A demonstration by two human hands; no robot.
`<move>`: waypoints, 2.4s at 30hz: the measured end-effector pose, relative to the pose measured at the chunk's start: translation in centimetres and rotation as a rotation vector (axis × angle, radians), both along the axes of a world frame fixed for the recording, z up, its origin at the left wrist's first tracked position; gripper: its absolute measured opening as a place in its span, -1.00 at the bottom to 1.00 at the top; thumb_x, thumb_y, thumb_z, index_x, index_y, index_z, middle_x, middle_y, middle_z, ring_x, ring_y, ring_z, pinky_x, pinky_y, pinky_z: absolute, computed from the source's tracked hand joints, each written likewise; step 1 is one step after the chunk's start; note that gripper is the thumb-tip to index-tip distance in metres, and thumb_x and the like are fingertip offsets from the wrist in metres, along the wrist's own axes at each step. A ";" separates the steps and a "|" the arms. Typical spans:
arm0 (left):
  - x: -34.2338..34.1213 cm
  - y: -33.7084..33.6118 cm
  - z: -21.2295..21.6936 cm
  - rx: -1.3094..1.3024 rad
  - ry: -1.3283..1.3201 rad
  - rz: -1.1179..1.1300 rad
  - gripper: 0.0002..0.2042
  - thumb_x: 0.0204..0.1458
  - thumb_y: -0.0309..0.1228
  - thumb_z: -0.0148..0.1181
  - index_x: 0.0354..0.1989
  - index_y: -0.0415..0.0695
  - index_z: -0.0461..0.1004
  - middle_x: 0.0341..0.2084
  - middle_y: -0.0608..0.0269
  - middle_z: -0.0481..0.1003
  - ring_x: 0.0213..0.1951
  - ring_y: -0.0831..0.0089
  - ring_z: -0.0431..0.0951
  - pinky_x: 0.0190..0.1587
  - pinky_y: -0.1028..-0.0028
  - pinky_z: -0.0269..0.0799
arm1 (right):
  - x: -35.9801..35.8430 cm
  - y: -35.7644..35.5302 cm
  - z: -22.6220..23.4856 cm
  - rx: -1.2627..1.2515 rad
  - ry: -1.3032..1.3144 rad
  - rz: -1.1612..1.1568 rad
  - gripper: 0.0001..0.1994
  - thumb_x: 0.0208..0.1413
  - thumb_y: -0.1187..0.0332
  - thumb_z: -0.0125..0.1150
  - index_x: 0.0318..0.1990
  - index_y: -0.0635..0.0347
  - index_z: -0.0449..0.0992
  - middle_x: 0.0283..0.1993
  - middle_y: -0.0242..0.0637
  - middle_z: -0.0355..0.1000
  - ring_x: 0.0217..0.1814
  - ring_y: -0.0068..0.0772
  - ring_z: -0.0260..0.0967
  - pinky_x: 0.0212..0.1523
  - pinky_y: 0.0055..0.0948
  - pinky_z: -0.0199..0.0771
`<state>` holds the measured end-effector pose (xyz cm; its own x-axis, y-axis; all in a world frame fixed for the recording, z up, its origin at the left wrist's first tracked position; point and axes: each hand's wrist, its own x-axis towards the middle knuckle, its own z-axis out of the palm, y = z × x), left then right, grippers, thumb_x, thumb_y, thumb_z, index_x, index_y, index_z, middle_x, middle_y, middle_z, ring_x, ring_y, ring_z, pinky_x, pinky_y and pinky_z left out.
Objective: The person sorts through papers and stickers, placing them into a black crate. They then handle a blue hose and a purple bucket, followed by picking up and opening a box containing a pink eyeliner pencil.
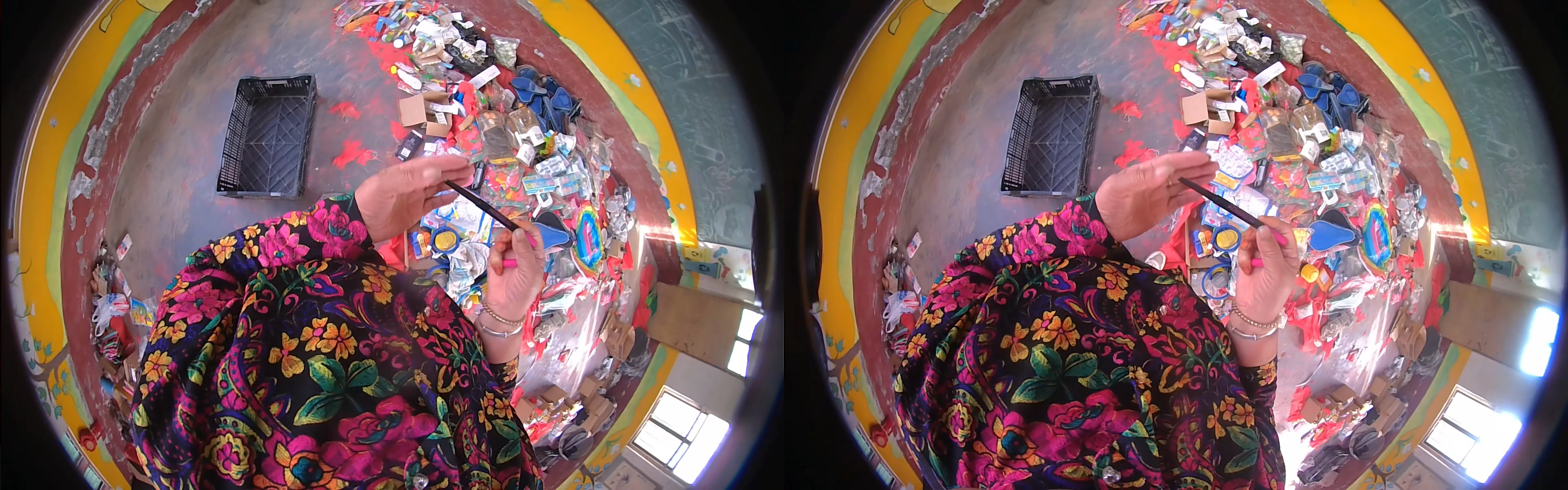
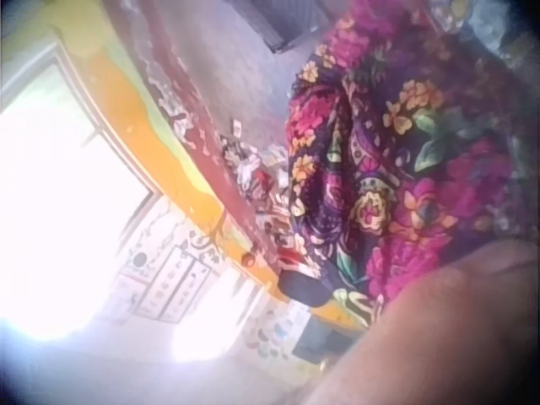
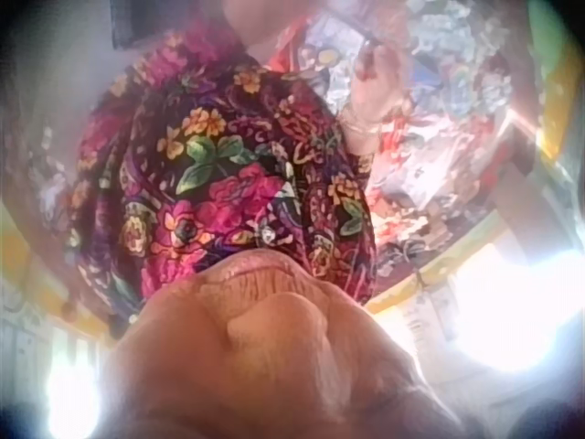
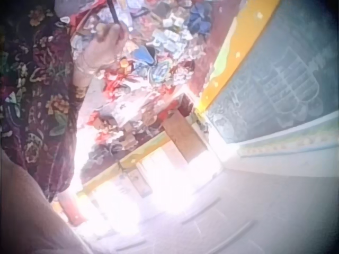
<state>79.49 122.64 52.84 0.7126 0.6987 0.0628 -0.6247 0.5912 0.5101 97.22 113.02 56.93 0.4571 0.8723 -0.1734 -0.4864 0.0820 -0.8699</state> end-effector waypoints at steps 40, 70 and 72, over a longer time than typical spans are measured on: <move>-0.2 1.3 -5.4 -0.754 -0.029 0.013 -0.83 0.18 -0.48 -0.25 -0.24 -0.36 0.23 -0.22 -0.17 0.39 -0.29 0.38 0.50 -0.17 0.53 0.53 | 1.7 1.1 -3.4 -0.108 0.301 0.251 -0.75 0.03 0.60 0.04 -0.09 0.31 0.36 -0.11 -0.11 0.40 0.00 -0.21 0.35 -0.16 -0.51 0.43; -1.3 0.8 -2.7 0.310 0.504 -0.275 -0.63 0.17 -0.31 -0.10 0.11 -0.18 0.24 -0.53 0.46 0.36 -0.52 0.73 0.26 -0.49 0.71 0.20 | -0.1 1.1 -1.5 -0.040 0.079 0.325 -0.77 0.09 0.53 0.01 -0.09 0.38 0.33 -0.09 -0.12 0.39 -0.06 -0.34 0.40 -0.20 -0.59 0.51; -1.4 0.7 -2.5 0.351 0.507 -0.273 -0.66 0.16 -0.35 -0.08 0.10 -0.16 0.26 -0.49 0.44 0.40 -0.51 0.74 0.27 -0.48 0.71 0.21 | -0.4 1.2 -1.1 -0.078 -0.037 0.295 -0.79 0.09 0.50 0.03 -0.11 0.37 0.34 -0.12 -0.15 0.41 -0.09 -0.37 0.42 -0.23 -0.61 0.50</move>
<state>78.12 123.37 50.32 0.8618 0.4887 -0.1361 -0.1087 0.4398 0.8915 96.79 114.19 55.86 0.1933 0.9532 -0.2327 -0.4467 -0.1256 -0.8858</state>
